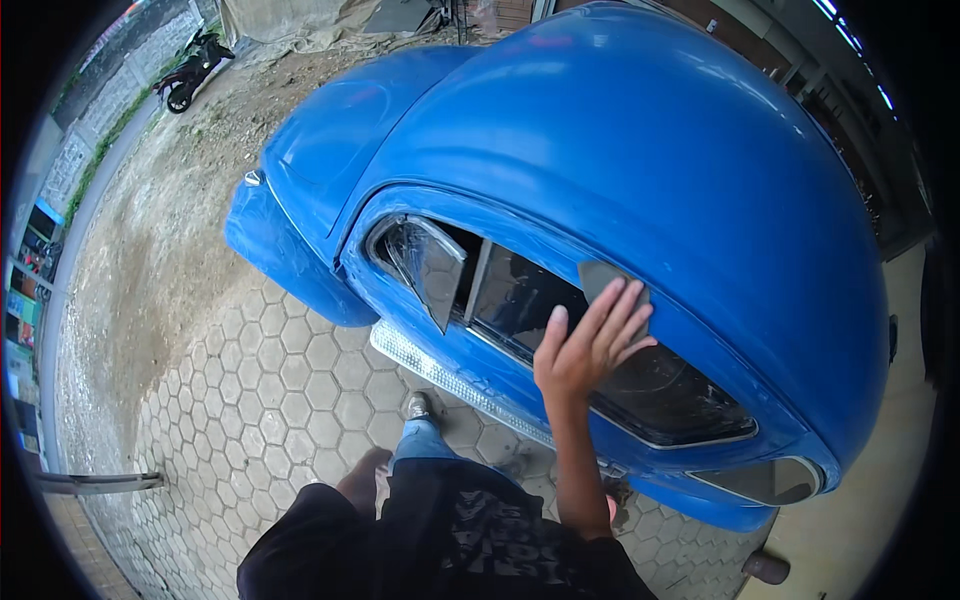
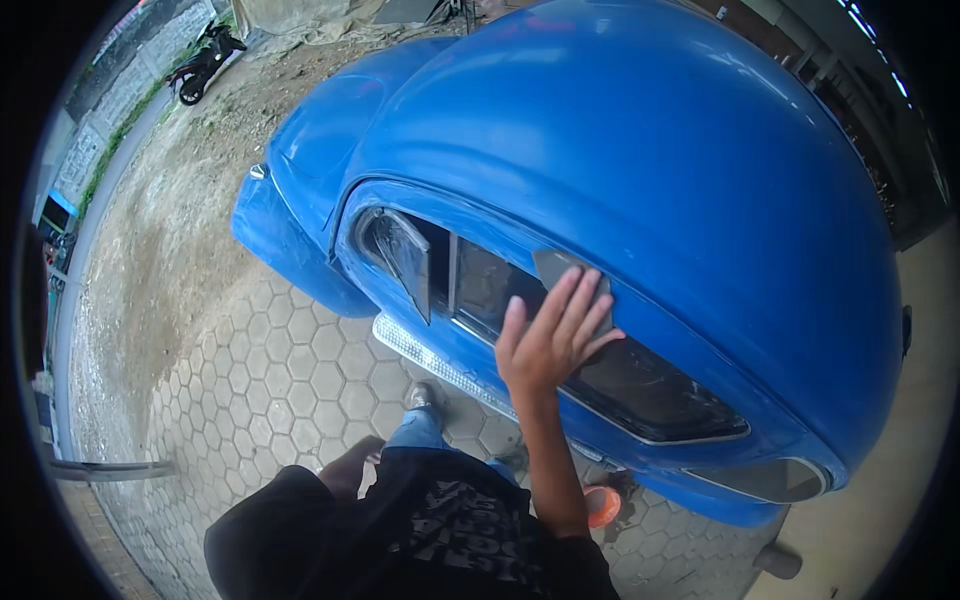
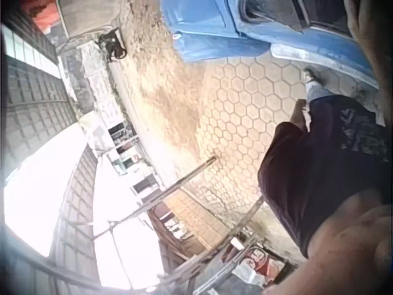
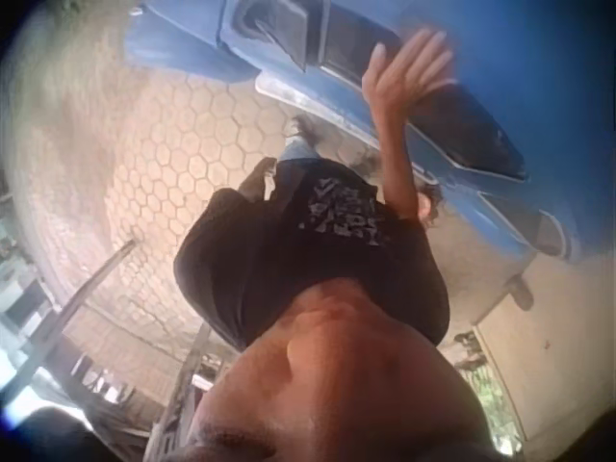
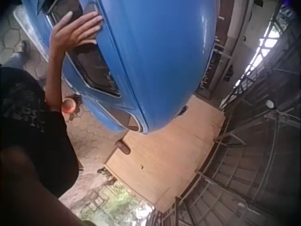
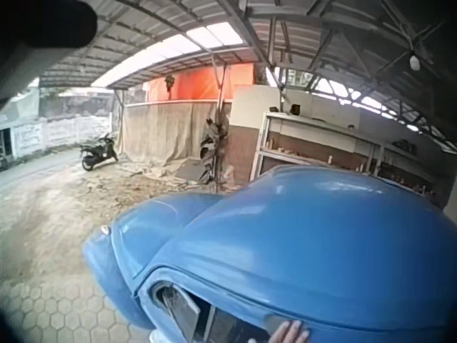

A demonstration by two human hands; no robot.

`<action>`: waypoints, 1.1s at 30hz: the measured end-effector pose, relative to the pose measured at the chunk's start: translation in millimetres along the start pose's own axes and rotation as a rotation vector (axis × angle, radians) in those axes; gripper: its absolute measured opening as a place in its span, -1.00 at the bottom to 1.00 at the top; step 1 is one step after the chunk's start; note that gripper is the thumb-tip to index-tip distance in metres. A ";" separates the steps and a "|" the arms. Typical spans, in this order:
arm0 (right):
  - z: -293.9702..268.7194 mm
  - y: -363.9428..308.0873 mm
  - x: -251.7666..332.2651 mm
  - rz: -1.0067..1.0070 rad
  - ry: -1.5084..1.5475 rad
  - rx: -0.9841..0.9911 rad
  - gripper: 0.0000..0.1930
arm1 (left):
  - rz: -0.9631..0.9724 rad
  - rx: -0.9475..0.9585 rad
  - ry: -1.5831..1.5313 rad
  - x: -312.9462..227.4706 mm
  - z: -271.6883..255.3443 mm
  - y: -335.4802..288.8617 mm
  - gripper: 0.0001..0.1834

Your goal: Sanding the exterior paint of a blue car using sandpaper and water.

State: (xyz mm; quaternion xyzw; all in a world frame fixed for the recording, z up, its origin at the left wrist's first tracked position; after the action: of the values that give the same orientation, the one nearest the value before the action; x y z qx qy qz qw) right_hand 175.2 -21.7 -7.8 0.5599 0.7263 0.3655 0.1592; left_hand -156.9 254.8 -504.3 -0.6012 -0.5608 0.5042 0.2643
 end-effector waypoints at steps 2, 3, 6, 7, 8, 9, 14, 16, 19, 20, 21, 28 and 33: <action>20.0 8.9 41.2 -0.031 -0.058 0.042 -0.36 | -0.428 -0.202 -0.972 -12.4 -78.2 12.4 -0.67; 30.8 10.8 52.3 -0.039 -0.085 0.077 -0.36 | -0.358 -0.248 -0.962 -23.4 -120.3 15.1 -0.64; 44.3 9.0 58.3 -0.012 -0.131 0.034 -0.43 | -0.153 -0.521 -0.986 -5.7 -177.5 26.2 -0.65; 42.1 5.2 49.5 -0.034 -0.215 0.039 -0.44 | -0.093 -0.577 -0.988 2.1 -193.4 28.0 -0.65; 38.0 1.9 36.4 0.019 -0.197 -0.028 -0.47 | -0.064 -0.544 -0.966 5.8 -209.0 29.3 -0.65; 34.0 -3.6 19.8 0.051 -0.265 -0.066 -0.49 | -0.060 -0.528 -1.001 8.5 -221.6 25.8 -0.65; 32.3 8.8 33.7 0.325 -0.103 -0.377 -0.48 | -0.090 -0.476 -0.977 51.6 -233.7 39.5 -0.66; 52.8 8.5 69.3 0.151 -0.111 -0.199 -0.47 | -0.116 -0.356 -0.806 98.8 -195.6 42.3 -0.67; 51.9 -4.7 43.6 0.017 -0.342 -0.083 -0.46 | -0.445 0.080 -0.838 102.4 -172.8 26.8 -0.70; 47.2 -6.4 32.4 -0.038 -0.490 -0.047 -0.47 | -0.438 0.068 -0.817 100.8 -172.5 20.2 -0.71; 45.6 -8.4 30.4 -0.024 -0.507 -0.052 -0.47 | -0.430 0.059 -0.802 105.0 -168.0 15.7 -0.72; 72.7 -12.4 54.5 -0.047 -0.221 -0.241 -0.48 | -0.091 -0.129 -0.572 131.3 -138.4 18.8 -0.69; 42.5 -12.9 10.6 0.279 -0.336 -0.339 -0.43 | -0.402 0.051 -0.810 109.6 -166.4 26.7 -0.69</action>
State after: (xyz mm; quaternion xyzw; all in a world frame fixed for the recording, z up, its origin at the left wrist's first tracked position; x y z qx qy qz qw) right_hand 190.0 1.8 -44.1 0.6728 0.5340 0.4021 0.3169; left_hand -10.9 392.9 -503.3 -0.2278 -0.7120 0.6511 0.1307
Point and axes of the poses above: each hand's wrist, its own y-axis towards the middle knuckle, its own z-axis out of the palm, x = y × z, the point moved 2 cm from there along y, towards the middle knuckle, and after that the axes turned 1 degree about -z, right-handed, at the moved point
